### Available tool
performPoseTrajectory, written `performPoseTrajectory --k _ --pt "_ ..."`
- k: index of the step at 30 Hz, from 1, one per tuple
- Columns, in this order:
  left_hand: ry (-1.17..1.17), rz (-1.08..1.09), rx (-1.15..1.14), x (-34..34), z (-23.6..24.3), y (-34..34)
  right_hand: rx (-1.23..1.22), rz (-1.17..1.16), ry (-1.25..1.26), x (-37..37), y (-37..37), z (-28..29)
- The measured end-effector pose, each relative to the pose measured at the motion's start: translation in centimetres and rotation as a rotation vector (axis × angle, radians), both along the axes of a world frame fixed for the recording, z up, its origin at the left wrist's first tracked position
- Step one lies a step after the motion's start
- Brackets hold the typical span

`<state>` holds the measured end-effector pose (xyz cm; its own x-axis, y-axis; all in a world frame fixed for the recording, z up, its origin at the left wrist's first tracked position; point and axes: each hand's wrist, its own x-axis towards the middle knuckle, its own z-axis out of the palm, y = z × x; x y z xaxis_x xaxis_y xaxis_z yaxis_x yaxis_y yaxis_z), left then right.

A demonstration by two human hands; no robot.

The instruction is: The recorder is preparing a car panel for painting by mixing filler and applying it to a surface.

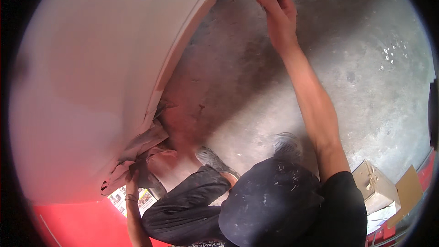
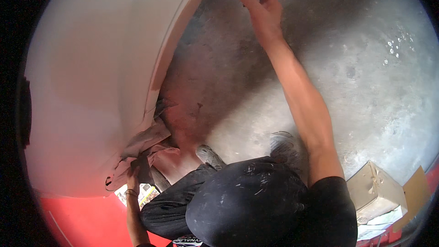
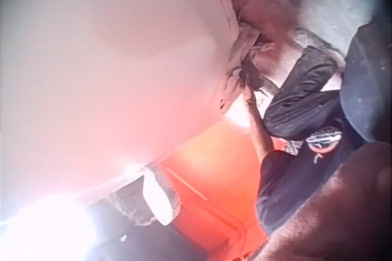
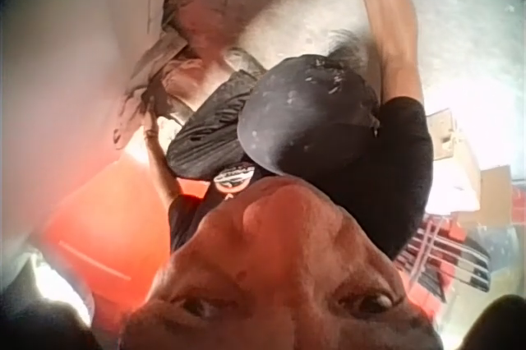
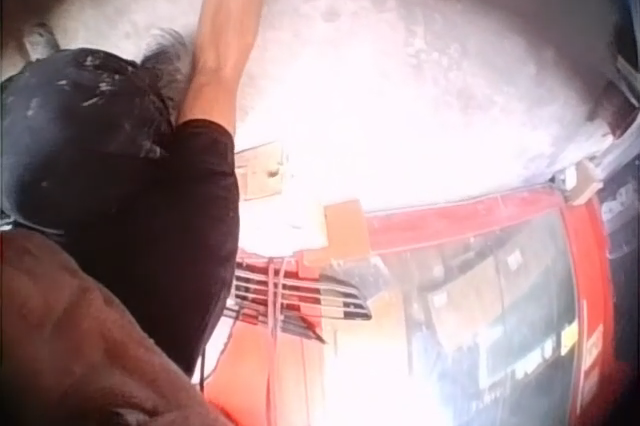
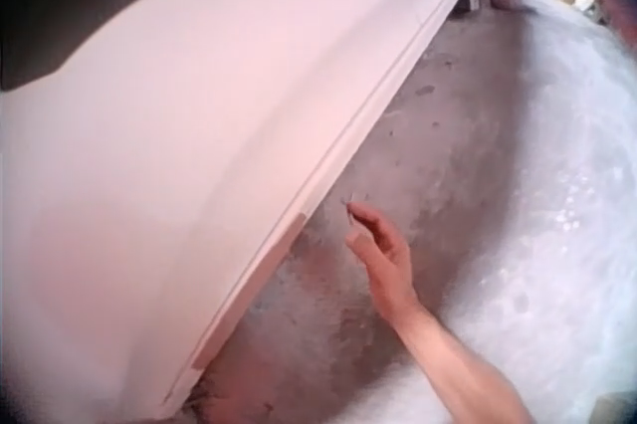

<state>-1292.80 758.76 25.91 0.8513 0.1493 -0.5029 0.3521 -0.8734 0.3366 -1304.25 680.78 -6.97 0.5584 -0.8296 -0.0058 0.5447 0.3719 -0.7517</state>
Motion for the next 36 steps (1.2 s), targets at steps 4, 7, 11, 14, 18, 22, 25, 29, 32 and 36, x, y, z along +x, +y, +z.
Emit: performPoseTrajectory --k 4,7,11,14,18,22,25,29,32,36 --pt "0.064 -0.042 0.037 1.2 0.4 0.8 -0.179 -0.233 -0.11 4.3 0.6 0.5" --pt "0.092 -0.009 0.0 1.0 -0.2 1.1 -0.25 -0.275 -0.123 5.1 0.4 -0.2" --pt "0.124 0.08 -0.031 1.4 -0.1 3.4 -0.843 -0.303 0.268 4.9 -0.3 -4.4" --pt "0.146 0.09 -0.014 1.6 -0.5 3.1 -1.012 -0.273 0.461 2.3 -1.7 -6.1" --pt "0.102 0.086 0.01 1.3 0.6 3.9 -0.991 -0.24 0.437 0.1 -2.3 0.4" --pt "0.136 -0.005 0.103 1.2 -0.7 1.7 -1.088 -0.318 0.369 -0.3 -4.9 3.3" --pt "0.2 -0.068 0.149 1.8 -1.0 1.5 -1.158 -0.442 0.364 0.1 -5.7 3.5" --pt "0.144 -0.06 0.132 1.6 -0.4 2.4 -1.246 -0.493 0.396 0.9 -5.4 4.6" --pt "0.138 -0.041 0.076 1.6 -0.7 1.8 -1.286 -0.483 0.398 1.3 -5.3 4.2" --pt "0.16 0.006 0.081 1.5 -0.8 0.8 -1.377 -0.377 0.316 2.3 -4.6 2.1"
